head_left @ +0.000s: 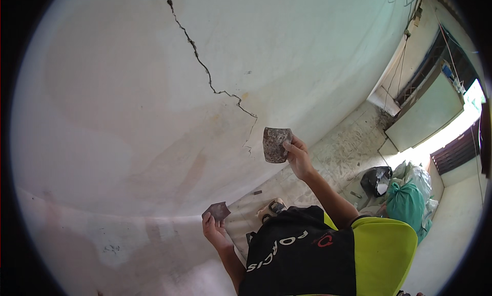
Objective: The person sands the surface of a wall around a large crack with a sanding block.
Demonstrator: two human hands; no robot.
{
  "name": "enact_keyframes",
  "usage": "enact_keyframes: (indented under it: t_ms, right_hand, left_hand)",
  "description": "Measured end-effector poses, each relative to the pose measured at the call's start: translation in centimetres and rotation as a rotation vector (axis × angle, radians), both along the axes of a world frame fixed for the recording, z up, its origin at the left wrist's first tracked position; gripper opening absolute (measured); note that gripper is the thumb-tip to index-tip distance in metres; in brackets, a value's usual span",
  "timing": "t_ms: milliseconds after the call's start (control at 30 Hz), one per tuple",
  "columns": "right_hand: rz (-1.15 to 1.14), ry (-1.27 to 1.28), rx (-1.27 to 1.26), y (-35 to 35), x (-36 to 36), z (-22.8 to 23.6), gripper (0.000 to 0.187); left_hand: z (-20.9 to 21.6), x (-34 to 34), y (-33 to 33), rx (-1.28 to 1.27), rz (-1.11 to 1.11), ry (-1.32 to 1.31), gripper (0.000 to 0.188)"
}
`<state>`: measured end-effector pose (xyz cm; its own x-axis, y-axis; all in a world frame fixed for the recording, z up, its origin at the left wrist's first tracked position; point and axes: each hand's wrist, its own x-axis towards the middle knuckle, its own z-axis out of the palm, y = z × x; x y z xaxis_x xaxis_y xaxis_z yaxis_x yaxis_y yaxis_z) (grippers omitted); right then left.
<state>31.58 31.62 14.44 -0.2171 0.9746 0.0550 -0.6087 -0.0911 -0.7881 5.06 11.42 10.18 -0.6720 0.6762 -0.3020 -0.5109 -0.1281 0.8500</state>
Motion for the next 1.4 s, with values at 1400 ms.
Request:
enact_keyframes:
  t_ms: [1400]
  right_hand:
    - [-0.131,-0.063,0.27,4.2,-11.6,6.6,0.022]
  left_hand:
    - [0.5,-2.9,-4.3,0.074,0.273,0.032,0.016]
